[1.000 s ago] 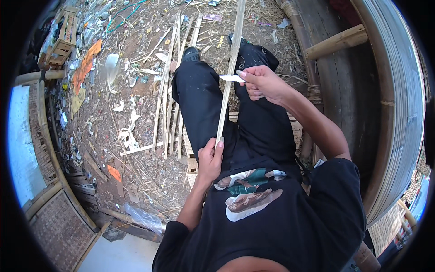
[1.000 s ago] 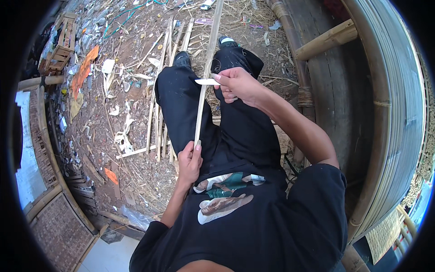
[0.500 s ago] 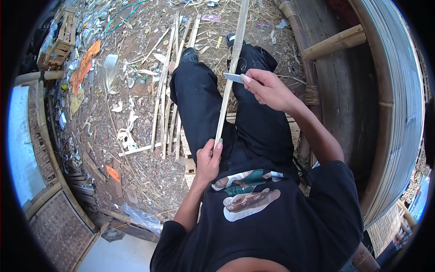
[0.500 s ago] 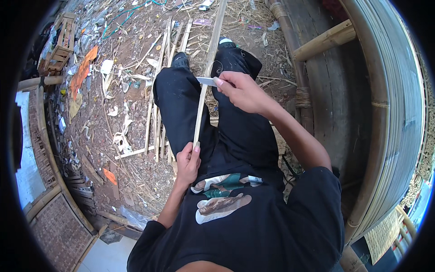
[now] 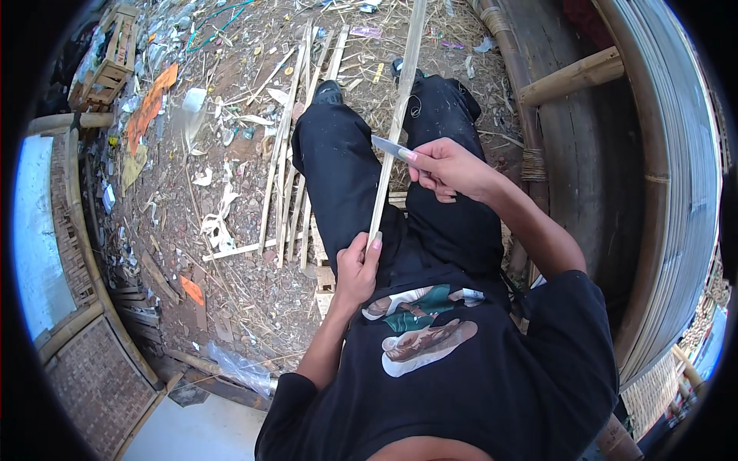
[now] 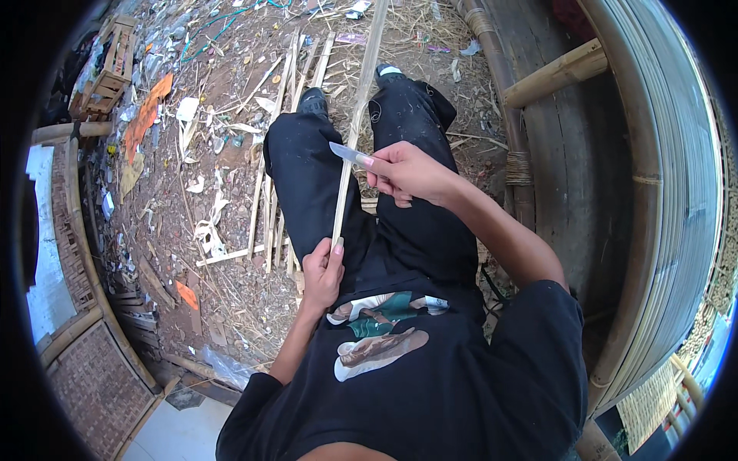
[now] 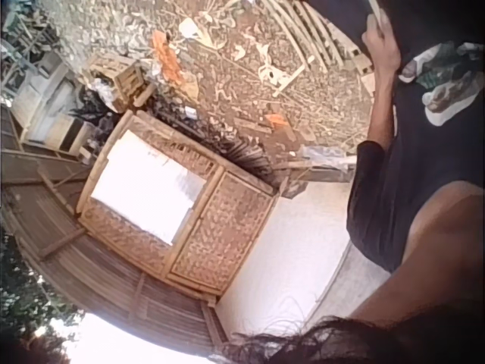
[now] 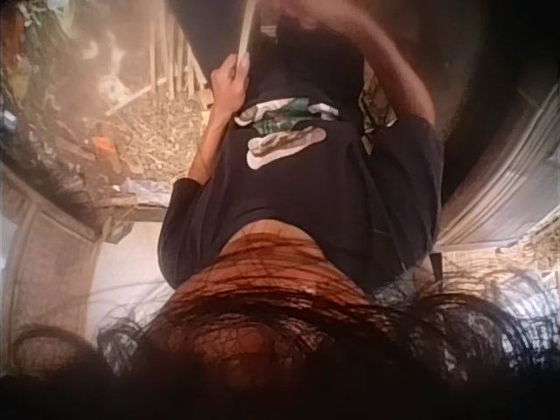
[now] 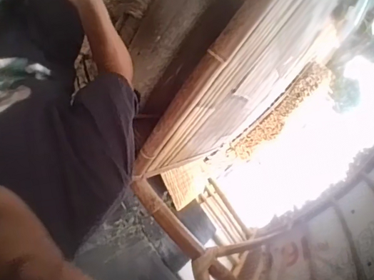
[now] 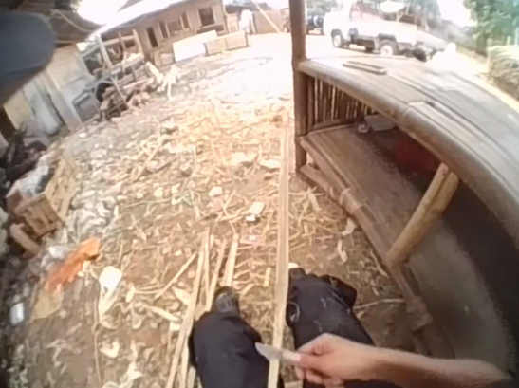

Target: The person shaves a thin bamboo strip using a small handheld blade. They hold the strip against their leg and repeatedly draw the blade along the surface to refine the edge.

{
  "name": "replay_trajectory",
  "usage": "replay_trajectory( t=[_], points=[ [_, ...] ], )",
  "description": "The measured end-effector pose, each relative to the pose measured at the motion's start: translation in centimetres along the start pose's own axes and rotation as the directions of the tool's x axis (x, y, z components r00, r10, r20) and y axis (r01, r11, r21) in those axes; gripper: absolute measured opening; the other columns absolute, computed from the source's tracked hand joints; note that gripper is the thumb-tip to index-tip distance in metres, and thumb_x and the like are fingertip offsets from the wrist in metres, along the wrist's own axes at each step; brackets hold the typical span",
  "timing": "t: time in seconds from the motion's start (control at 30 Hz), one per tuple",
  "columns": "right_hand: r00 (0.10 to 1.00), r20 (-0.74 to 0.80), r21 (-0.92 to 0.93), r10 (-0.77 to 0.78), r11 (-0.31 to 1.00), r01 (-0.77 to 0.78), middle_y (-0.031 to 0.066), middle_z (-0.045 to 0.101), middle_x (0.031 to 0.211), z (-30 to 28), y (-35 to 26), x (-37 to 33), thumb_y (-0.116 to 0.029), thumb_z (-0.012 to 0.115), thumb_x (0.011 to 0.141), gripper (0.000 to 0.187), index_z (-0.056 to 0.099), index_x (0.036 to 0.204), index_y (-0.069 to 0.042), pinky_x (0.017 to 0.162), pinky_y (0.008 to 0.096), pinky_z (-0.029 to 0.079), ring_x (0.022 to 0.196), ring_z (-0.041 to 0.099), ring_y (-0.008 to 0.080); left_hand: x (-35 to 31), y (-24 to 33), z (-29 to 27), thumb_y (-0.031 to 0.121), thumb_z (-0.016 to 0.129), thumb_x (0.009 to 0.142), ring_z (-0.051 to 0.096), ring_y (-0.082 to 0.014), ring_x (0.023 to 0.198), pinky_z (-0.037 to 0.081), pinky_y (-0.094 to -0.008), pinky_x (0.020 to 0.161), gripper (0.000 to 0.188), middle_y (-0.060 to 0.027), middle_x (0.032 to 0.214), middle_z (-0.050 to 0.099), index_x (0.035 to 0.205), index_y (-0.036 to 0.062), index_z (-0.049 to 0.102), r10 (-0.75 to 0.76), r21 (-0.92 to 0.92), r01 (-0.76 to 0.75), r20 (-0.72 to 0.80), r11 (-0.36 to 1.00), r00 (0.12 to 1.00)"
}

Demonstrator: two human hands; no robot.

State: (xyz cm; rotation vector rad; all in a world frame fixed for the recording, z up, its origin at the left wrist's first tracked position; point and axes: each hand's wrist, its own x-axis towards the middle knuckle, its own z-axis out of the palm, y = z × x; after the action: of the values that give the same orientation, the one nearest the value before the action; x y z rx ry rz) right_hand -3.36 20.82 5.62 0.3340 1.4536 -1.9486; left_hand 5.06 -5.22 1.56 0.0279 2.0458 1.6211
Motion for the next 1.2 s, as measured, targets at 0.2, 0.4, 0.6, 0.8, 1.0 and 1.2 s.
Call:
replay_trajectory(
  t=[0.2,0.4,0.6,0.8,1.0,1.2],
  points=[
    [1.000,-0.008,0.144,-0.011,0.989,0.012,-0.0083,0.031,0.052,-2.3,-1.3,0.9,-0.030,0.045,0.100,0.033,0.051,0.078,-0.006,0.042,0.0226,0.023,0.041,0.024,0.0041,-0.1,0.2,-0.1,0.017,0.052,0.096,0.031,-0.0032,0.045,0.023,-0.0265,0.041,0.024,0.0012,0.048,0.036,0.078,-0.0001,0.052,0.001,0.006,-0.001,-0.002,1.000,1.000],
    [0.994,-0.009,0.241,-0.109,0.964,0.108,-0.0061,0.033,0.051,-2.0,-0.2,1.4,-0.027,0.044,0.101,0.032,0.050,0.079,-0.005,0.040,0.0215,0.025,0.040,0.028,0.0039,-0.2,0.2,-0.1,0.017,0.052,0.096,0.031,-0.0025,0.045,0.023,-0.0251,0.041,0.024,0.0035,0.049,0.037,0.078,0.0006,0.053,-0.020,-0.058,0.019,-0.016,0.998,1.000],
    [0.998,0.015,0.225,-0.059,0.973,0.054,-0.0053,0.034,0.051,0.6,0.4,0.8,-0.028,0.043,0.101,0.033,0.050,0.079,-0.004,0.039,0.0220,0.025,0.040,0.028,0.0040,-0.2,0.2,-0.2,0.017,0.053,0.096,0.030,-0.0027,0.046,0.022,-0.0254,0.042,0.024,0.0033,0.050,0.037,0.079,0.0000,0.054,-0.022,-0.051,0.021,-0.015,0.998,1.000],
    [0.998,0.062,0.145,0.031,0.989,-0.040,-0.0060,0.033,0.051,2.1,0.7,0.4,-0.028,0.042,0.101,0.034,0.049,0.079,-0.004,0.040,0.0211,0.026,0.041,0.029,0.0029,-0.1,0.1,-0.1,0.017,0.054,0.095,0.029,-0.0037,0.046,0.022,-0.0267,0.042,0.024,0.0019,0.049,0.035,0.078,0.0000,0.053,-0.009,-0.030,0.009,-0.016,0.999,1.000],
    [0.999,-0.028,0.176,-0.045,0.983,0.049,-0.0040,0.035,0.052,3.6,2.0,0.2,-0.026,0.043,0.101,0.033,0.048,0.080,-0.001,0.040,0.0236,0.029,0.040,0.030,0.0058,0.1,-0.4,-0.3,0.016,0.054,0.095,0.029,-0.0045,0.046,0.022,-0.0272,0.042,0.022,0.0004,0.049,0.034,0.080,-0.0002,0.054,-0.008,0.013,0.009,-0.011,1.000,1.000],
    [0.980,-0.146,0.218,-0.133,0.962,0.163,-0.0035,0.035,0.050,3.6,2.7,0.6,-0.025,0.042,0.102,0.032,0.049,0.082,-0.001,0.040,0.0225,0.030,0.039,0.031,0.0048,0.2,0.3,-0.1,0.016,0.053,0.095,0.029,-0.0047,0.045,0.023,-0.0276,0.042,0.021,-0.0002,0.049,0.034,0.082,-0.0003,0.055,0.001,0.025,-0.001,-0.006,1.000,1.000]
  ],
)
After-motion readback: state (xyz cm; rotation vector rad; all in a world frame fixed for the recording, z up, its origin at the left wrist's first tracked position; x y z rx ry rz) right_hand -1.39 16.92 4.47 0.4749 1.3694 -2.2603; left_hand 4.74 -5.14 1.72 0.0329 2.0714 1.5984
